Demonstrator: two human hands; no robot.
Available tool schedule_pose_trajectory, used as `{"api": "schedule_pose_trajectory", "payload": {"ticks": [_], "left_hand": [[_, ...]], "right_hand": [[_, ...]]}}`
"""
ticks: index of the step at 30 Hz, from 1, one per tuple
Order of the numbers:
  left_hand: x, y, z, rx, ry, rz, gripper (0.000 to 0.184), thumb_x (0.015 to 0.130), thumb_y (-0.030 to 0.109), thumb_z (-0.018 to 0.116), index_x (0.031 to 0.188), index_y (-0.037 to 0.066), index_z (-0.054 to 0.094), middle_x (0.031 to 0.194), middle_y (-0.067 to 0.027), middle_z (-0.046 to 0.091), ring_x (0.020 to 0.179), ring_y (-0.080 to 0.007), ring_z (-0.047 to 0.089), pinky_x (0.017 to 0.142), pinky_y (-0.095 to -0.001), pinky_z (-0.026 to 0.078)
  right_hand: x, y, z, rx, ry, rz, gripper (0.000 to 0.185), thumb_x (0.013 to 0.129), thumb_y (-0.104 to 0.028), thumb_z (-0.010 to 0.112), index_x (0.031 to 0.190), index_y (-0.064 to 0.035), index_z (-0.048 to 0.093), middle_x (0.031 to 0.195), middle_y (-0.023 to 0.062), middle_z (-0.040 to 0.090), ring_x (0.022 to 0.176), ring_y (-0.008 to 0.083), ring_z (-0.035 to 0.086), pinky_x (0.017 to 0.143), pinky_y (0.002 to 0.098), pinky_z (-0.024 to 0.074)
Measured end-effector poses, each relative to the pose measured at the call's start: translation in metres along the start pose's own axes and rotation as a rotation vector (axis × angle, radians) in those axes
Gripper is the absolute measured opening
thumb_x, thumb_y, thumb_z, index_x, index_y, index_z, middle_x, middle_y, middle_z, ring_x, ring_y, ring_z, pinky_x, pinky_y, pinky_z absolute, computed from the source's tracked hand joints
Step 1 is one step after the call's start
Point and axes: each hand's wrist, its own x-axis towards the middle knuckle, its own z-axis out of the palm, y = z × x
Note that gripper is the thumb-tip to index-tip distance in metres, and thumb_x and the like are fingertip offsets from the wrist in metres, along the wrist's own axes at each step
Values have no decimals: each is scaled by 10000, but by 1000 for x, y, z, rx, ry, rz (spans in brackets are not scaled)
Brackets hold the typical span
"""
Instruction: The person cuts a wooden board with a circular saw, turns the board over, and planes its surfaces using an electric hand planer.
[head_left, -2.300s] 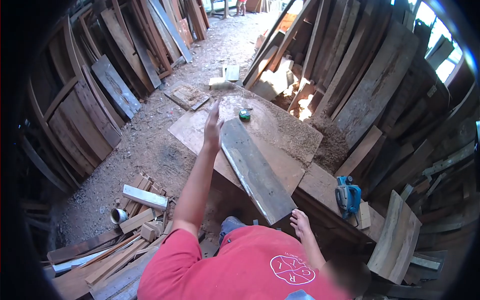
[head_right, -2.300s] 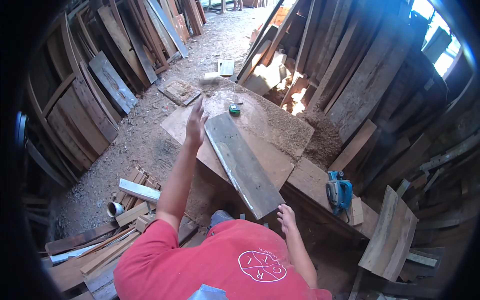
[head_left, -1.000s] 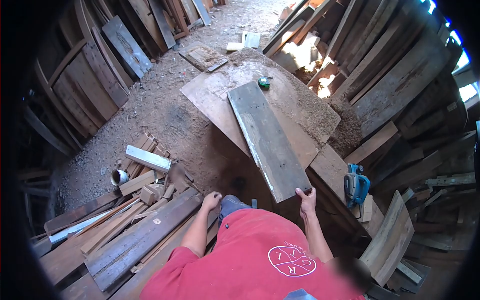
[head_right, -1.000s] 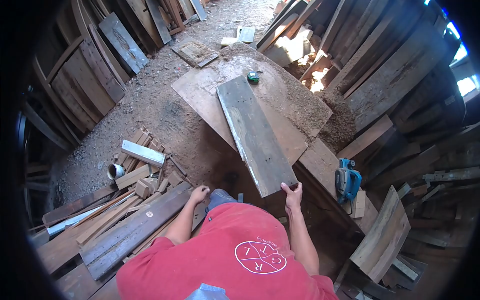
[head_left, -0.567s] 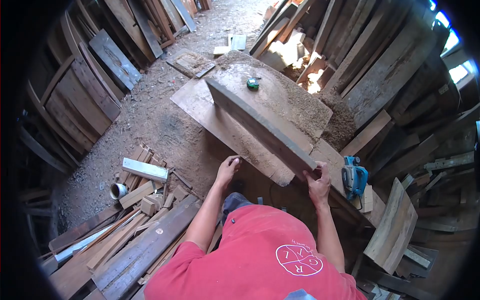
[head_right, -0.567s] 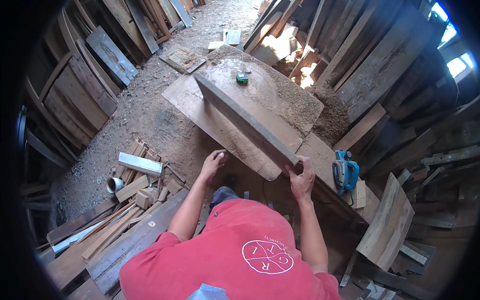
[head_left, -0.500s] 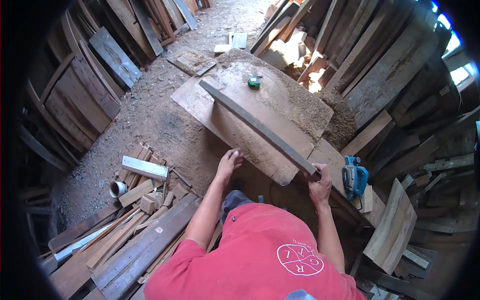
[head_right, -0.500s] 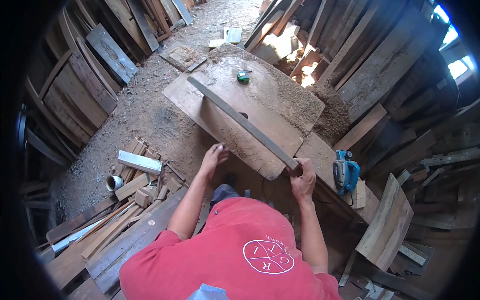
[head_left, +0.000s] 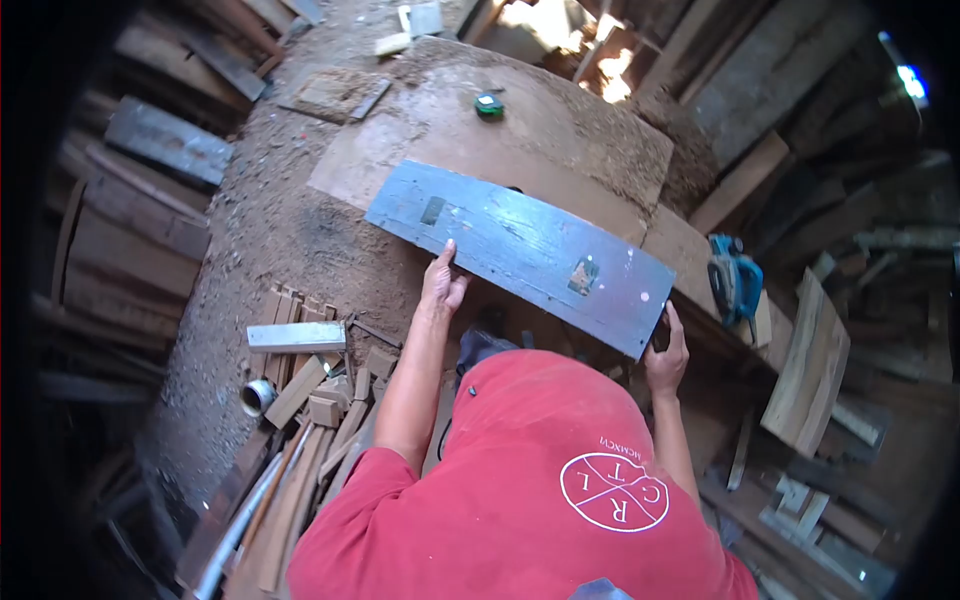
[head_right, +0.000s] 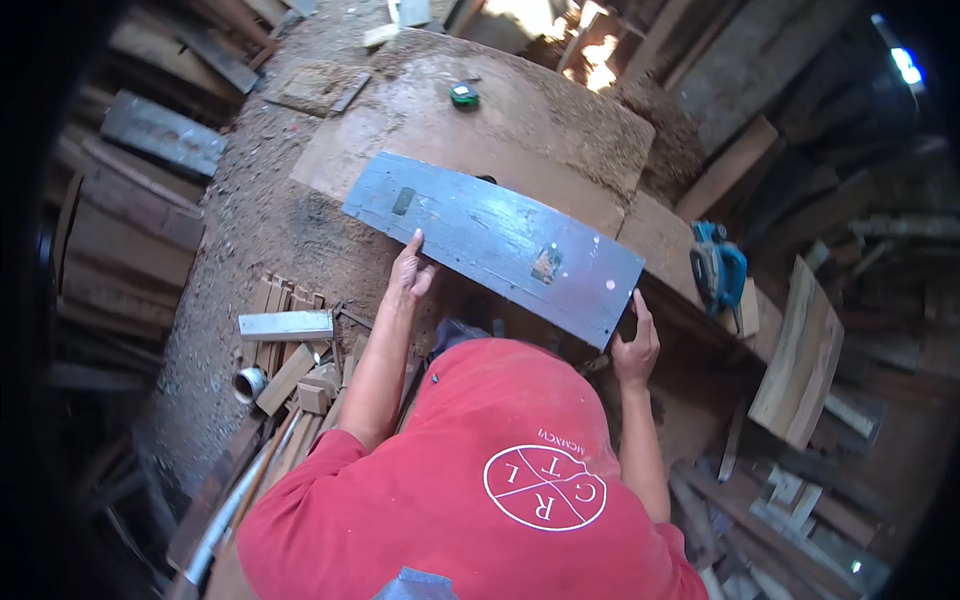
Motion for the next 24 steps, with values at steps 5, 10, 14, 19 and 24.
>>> {"api": "schedule_pose_trajectory", "payload": {"ticks": [5, 10, 14, 19, 24], "left_hand": [[15, -3, -16, -2, -62, -33, 579, 1061, 312, 711, 1520, 29, 499, 1468, -165, 601, 1355, -344, 574, 1196, -566, 453], [24, 1, -15, -16, -107, -68, 561, 1041, 306, 743, 1497, 57, 532, 1458, -118, 614, 1348, -306, 577, 1189, -577, 448], [38, 9, 9, 52, -122, -49, 541, 1045, 306, 743, 1486, 68, 541, 1472, -94, 609, 1361, -282, 562, 1192, -594, 409], [82, 19, 32, 223, -175, -118, 556, 1041, 427, 731, 1389, 20, 584, 1301, -129, 699, 1163, -277, 685, 1027, -527, 547], [94, 48, 36, 821, 14, -245, 466, 1070, 453, 665, 1099, -12, 656, 916, -152, 758, 670, -225, 724, 605, -352, 592]], "right_hand": [[-8, -1, 10, 308, -135, 349, 601, 978, 4, 657, 1565, -38, 538, 1314, 191, 750, 1196, 246, 740, 976, 373, 578], [-4, -11, 19, 912, 67, 828, 442, 1045, -51, 634, 1475, 36, 582, 1148, 49, 745, 977, 116, 685, 939, 264, 534], [23, -12, 36, 805, 101, 780, 487, 1046, -103, 712, 1473, 73, 559, 1246, 108, 740, 1128, 139, 683, 1045, 308, 513], [59, 11, 49, 879, 85, 773, 537, 1030, -45, 701, 1514, 88, 511, 1354, 162, 706, 1232, 173, 669, 1105, 318, 500], [78, 23, 56, 485, -105, 849, 526, 1014, -92, 720, 1513, 1, 586, 1462, 145, 651, 1352, 229, 607, 1182, 367, 447]]}}
